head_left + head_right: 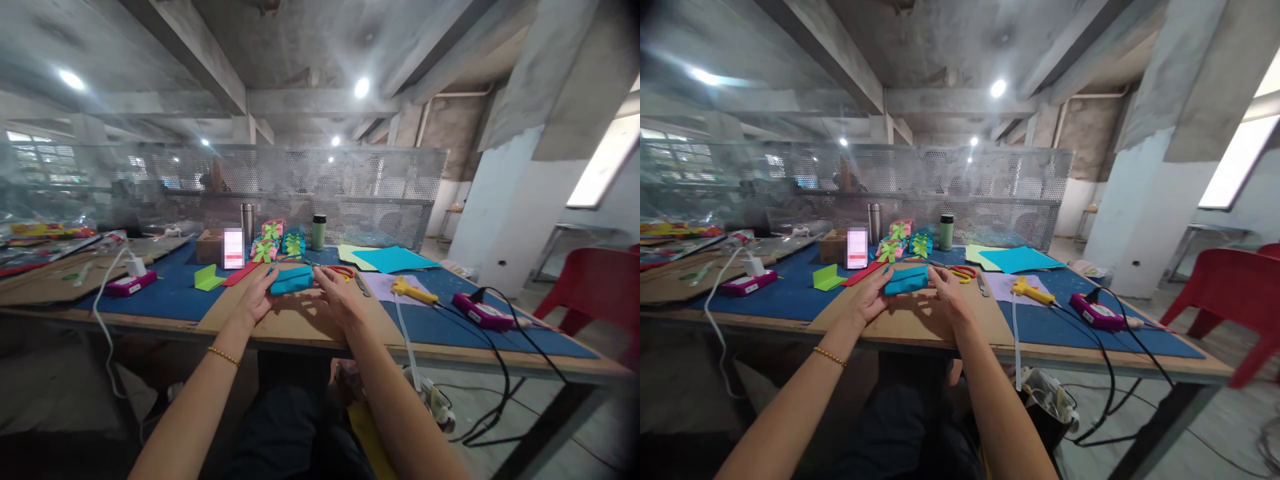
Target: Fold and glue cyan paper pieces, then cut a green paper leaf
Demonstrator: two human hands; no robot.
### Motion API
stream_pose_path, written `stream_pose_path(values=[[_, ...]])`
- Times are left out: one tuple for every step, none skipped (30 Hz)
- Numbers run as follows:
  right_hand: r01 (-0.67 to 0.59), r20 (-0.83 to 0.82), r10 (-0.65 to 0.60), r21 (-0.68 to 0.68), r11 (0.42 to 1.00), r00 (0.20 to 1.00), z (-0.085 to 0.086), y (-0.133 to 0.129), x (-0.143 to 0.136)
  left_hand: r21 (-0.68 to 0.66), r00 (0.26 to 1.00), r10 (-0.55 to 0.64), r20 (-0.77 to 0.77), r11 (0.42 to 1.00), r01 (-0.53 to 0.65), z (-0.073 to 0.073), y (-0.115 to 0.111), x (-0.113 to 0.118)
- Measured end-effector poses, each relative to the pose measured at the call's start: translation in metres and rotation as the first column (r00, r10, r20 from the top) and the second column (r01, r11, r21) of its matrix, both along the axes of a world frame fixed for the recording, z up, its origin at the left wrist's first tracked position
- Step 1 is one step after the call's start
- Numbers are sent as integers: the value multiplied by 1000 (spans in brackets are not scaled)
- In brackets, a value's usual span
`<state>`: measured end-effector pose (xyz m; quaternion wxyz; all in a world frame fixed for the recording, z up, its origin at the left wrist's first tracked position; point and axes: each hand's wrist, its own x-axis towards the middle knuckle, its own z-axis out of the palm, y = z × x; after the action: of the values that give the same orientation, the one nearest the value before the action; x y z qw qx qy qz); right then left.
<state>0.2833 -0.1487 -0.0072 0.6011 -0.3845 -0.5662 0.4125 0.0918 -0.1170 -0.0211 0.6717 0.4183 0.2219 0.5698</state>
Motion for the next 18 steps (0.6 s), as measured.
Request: stream_pose_path(values=[[-23,-15,23,0,1000,1000,0,0,0,-46,1000,9,15,999,-8,-1,3,-2],[-37,-28,37,-6,999,999,0,2,0,-90,999,21,26,996,-18,-2,6,-3],[-27,-32,26,-15,1000,999,-1,3,0,-127,999,31,35,992,-26,-2,8,-4],[17,-10,-17,-9,1000,1000,-2,5,0,-154,998,39,43,988,-32,-3,10,-5],[83,31,-83,19,996,996,-2,6,1,-169,998,50,49,985,-41,-3,11,-5],[155,90,-162,79,985,983,-3,8,2,-174,996,67,51,983,-57,-4,12,-4],[215,165,-245,178,960,956,-3,8,3,-175,995,85,45,982,-76,-4,12,-4],[247,246,-328,307,919,912,-4,8,3,-170,994,105,32,981,-98,-4,12,-2],[241,325,-405,444,863,854,-4,8,3,-159,992,122,11,980,-119,-4,11,-1],[200,396,-474,563,802,786,-4,6,3,-140,991,135,-13,981,-135,-4,10,0],[141,458,-531,648,749,713,-4,4,1,-113,990,138,-39,983,-141,-5,9,2],[74,515,-571,697,713,640,-4,3,0,-82,989,134,-65,987,-139,-5,8,3],[15,564,-595,718,696,572,-4,1,-3,-50,987,133,-90,989,-138,-5,7,4],[-29,605,-609,721,692,514,-5,0,-5,-20,984,137,-111,990,-140,-6,6,6],[-62,638,-613,714,697,465,-7,-1,-8,4,981,145,-128,989,-146,-6,5,7],[-82,663,-614,705,705,428,-8,-1,-10,24,977,157,-142,988,-155,-6,4,7],[-92,680,-613,697,712,402,-10,-1,-13,37,973,170,-154,985,-166,-5,4,8],[-94,689,-613,690,717,386,-11,0,-15,46,970,182,-163,983,-177,-5,3,9]])
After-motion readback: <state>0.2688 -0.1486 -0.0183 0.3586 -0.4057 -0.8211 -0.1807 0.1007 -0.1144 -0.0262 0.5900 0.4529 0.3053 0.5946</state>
